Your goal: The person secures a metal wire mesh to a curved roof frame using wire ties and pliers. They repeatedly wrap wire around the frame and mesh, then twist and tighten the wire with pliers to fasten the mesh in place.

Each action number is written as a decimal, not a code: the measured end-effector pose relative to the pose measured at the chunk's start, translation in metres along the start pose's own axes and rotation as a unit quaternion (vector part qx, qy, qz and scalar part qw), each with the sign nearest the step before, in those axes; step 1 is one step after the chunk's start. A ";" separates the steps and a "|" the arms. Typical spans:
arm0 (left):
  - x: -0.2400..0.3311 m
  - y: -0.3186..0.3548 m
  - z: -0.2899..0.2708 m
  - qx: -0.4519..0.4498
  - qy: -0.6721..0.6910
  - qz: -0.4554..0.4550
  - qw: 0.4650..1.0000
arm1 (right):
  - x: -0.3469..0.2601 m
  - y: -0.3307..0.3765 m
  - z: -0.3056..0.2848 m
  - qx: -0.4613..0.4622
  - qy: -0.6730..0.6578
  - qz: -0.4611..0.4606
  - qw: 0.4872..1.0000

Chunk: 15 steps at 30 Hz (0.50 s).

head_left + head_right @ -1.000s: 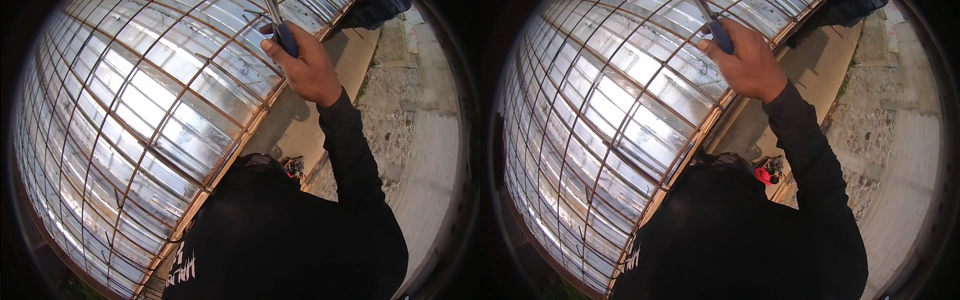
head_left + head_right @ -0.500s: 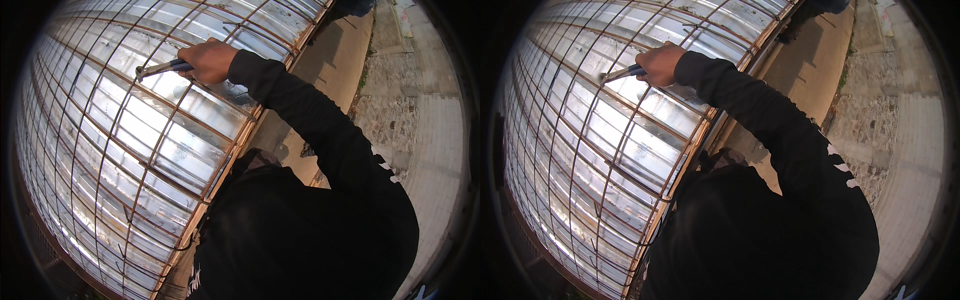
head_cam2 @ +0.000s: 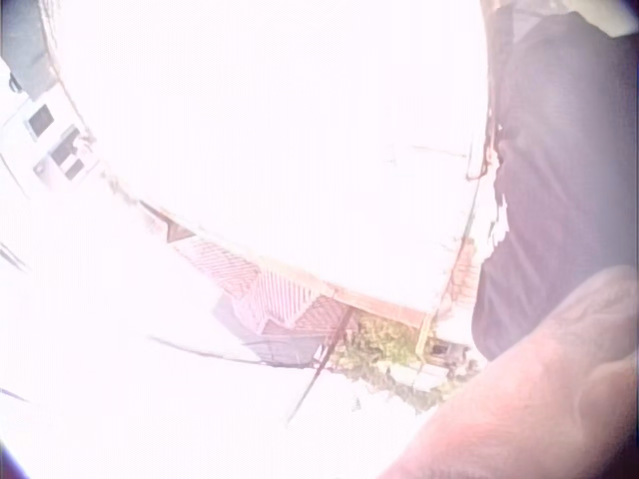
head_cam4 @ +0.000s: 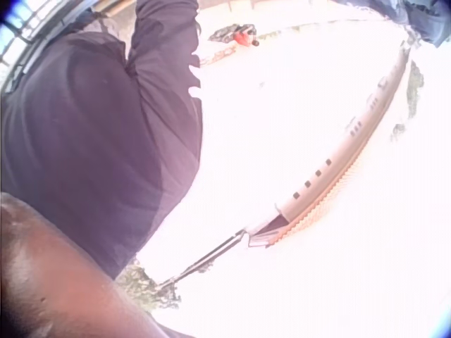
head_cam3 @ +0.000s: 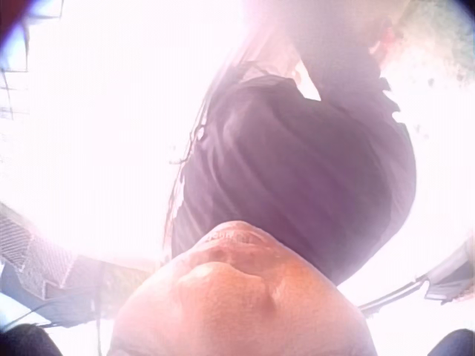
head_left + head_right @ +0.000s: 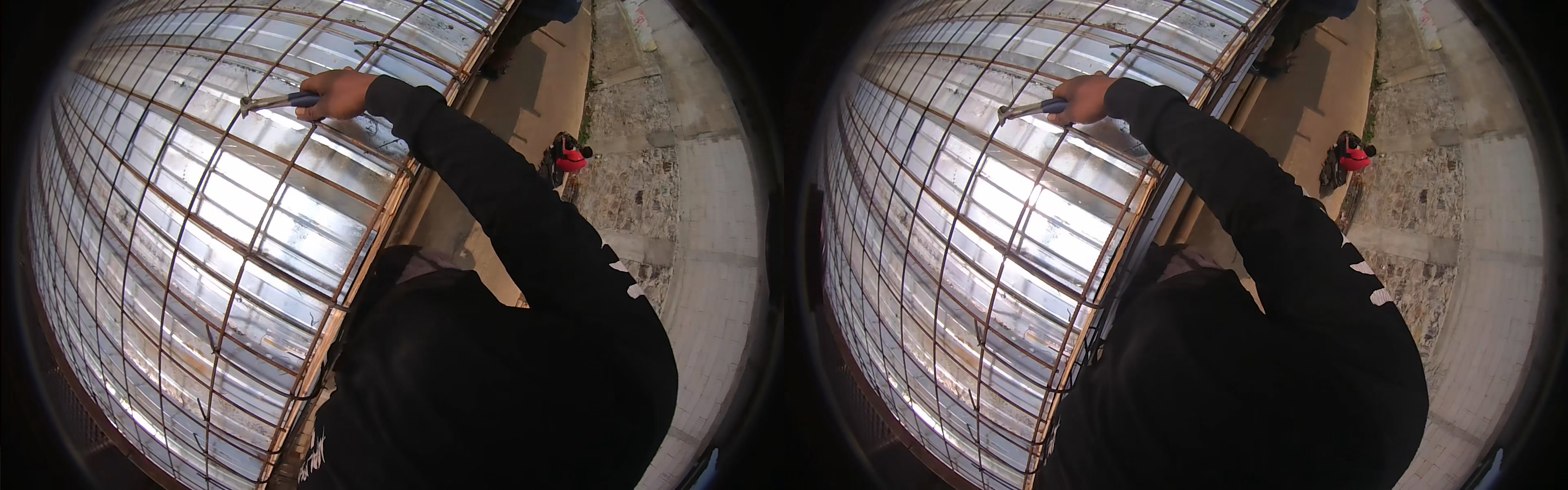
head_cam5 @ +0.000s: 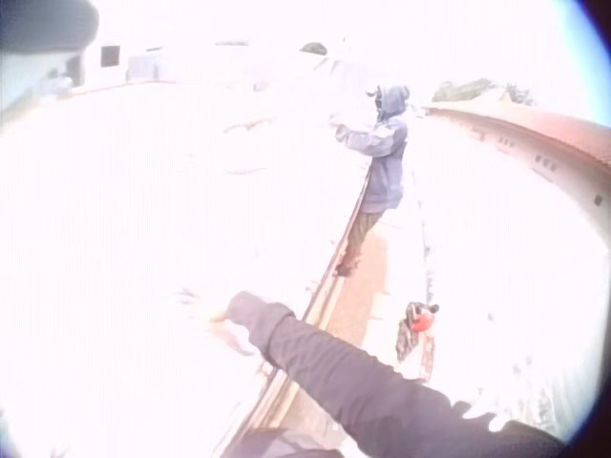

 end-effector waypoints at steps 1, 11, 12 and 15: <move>0.003 -0.001 0.006 -0.005 -0.001 0.000 1.000 | 0.002 -0.001 0.000 -0.005 0.001 0.013 1.000; 0.059 -0.015 0.086 0.013 0.019 0.000 1.000 | 0.007 -0.008 0.002 -0.071 -0.038 -0.043 0.996; 0.065 -0.015 0.095 0.021 0.021 -0.007 1.000 | 0.007 -0.008 0.001 -0.090 -0.041 -0.043 0.994; 0.087 -0.010 0.124 0.048 0.024 -0.025 0.998 | 0.000 0.002 -0.009 -0.112 -0.039 -0.076 0.990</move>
Point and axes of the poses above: each hand's wrist, its own y-axis away from the middle knuckle, its own z-axis out of the palm, x = y × z, the point moved 5 cm from there along -y, towards the middle knuckle, and after that the axes turned 13 degrees about x, right-handed, at the moved point
